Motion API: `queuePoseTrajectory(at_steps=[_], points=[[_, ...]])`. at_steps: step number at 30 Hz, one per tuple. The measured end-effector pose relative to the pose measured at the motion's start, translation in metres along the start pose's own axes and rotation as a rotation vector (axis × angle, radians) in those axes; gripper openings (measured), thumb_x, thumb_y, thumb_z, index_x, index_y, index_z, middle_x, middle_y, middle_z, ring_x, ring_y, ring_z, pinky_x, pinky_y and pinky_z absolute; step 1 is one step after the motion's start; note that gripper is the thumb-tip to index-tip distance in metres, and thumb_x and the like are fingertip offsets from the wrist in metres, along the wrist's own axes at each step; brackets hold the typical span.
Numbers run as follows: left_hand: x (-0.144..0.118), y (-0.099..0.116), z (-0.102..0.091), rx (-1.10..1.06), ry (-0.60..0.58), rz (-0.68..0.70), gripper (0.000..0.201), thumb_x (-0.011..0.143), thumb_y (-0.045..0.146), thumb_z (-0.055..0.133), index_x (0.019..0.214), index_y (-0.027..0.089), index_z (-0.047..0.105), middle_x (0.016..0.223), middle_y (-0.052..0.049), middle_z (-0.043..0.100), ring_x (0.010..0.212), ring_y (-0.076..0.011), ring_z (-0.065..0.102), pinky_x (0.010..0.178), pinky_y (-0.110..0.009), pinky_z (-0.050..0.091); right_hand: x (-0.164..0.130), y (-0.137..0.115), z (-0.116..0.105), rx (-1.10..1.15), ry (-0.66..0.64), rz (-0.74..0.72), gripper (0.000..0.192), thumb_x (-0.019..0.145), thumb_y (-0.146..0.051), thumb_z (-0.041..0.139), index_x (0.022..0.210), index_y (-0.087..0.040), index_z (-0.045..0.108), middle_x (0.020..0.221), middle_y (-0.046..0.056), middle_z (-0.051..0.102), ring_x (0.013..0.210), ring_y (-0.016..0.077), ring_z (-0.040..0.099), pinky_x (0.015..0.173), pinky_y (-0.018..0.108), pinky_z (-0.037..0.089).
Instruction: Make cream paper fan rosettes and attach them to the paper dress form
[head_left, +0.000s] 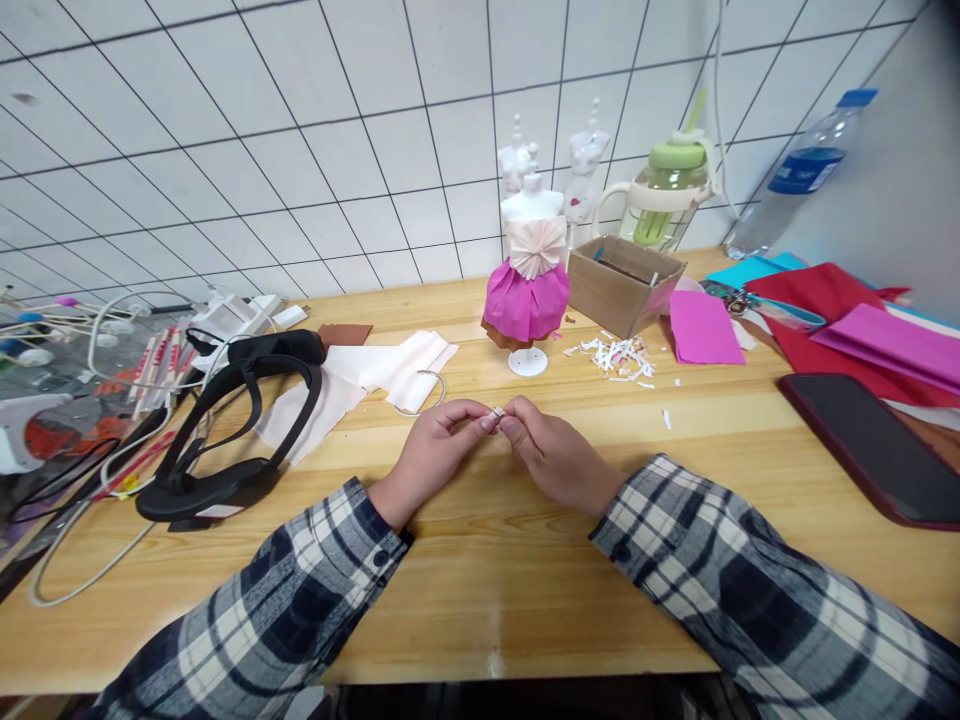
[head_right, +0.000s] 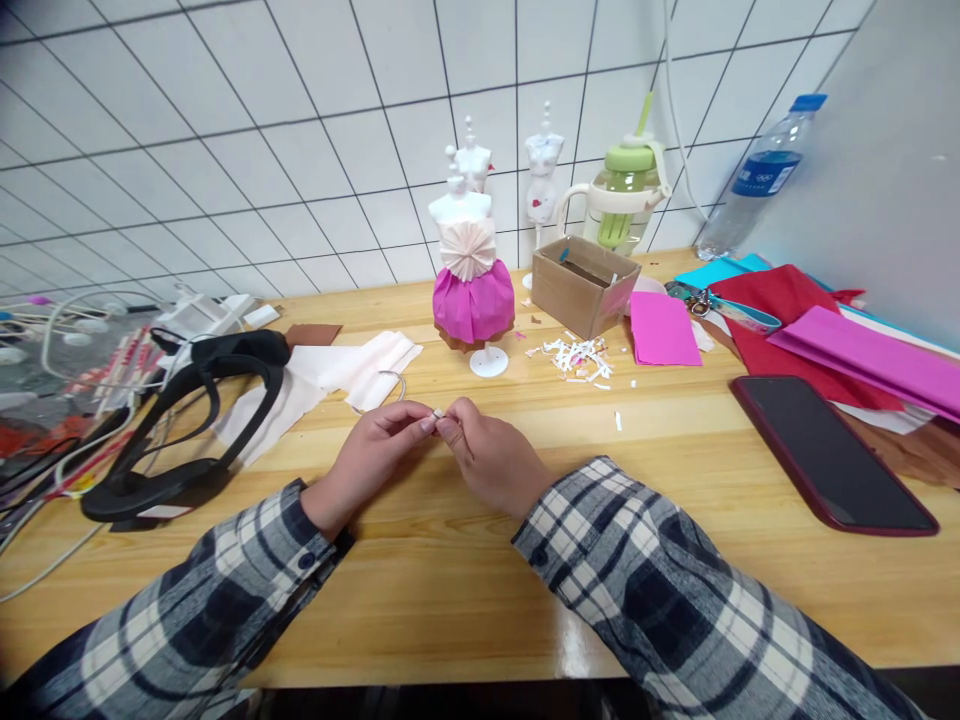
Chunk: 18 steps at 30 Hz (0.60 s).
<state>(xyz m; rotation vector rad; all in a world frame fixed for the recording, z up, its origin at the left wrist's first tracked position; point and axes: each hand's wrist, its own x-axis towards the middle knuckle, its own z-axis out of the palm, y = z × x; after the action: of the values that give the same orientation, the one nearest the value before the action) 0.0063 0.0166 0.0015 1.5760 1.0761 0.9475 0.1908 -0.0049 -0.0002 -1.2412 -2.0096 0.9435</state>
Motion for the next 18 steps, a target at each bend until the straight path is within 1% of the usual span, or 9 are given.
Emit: queuePoseTrajectory(at_steps=[4, 9, 18], points=[[-0.0014, 0.0015, -0.0002, 0.107, -0.008, 0.047, 0.023, 0.084, 0.040, 0.069, 0.085, 0.017, 0.071, 0.083, -0.004, 0.073, 0.081, -0.0175, 0.066, 0.081, -0.030, 0.051, 0.0002, 0.0009, -0.0003, -0.081, 0.017, -0.018, 0.027, 0.103, -0.041, 0.028, 0.095, -0.023, 0.046, 0.074, -0.001, 0.056, 0.068, 0.0167, 0.056, 0.062, 0.027, 0.035], [-0.0020, 0.0015, 0.0005, 0.094, -0.028, 0.046, 0.024, 0.085, 0.041, 0.068, 0.085, 0.017, 0.071, 0.083, -0.004, 0.073, 0.080, -0.0170, 0.066, 0.078, -0.028, 0.051, -0.0003, -0.0004, -0.0005, -0.091, 0.044, -0.036, 0.029, 0.104, -0.041, 0.027, 0.092, -0.023, 0.046, 0.076, 0.000, 0.059, 0.069, 0.0171, 0.056, 0.063, 0.027, 0.034], [-0.0029, 0.0033, 0.0001, 0.087, -0.038, 0.058, 0.025, 0.085, 0.041, 0.067, 0.085, 0.016, 0.071, 0.082, -0.004, 0.073, 0.080, -0.0169, 0.066, 0.077, -0.028, 0.051, 0.0002, -0.0038, -0.0006, 0.067, 0.054, -0.050, 0.027, 0.102, -0.040, 0.032, 0.087, -0.023, 0.046, 0.080, -0.001, 0.062, 0.072, 0.0153, 0.057, 0.065, 0.027, 0.037]])
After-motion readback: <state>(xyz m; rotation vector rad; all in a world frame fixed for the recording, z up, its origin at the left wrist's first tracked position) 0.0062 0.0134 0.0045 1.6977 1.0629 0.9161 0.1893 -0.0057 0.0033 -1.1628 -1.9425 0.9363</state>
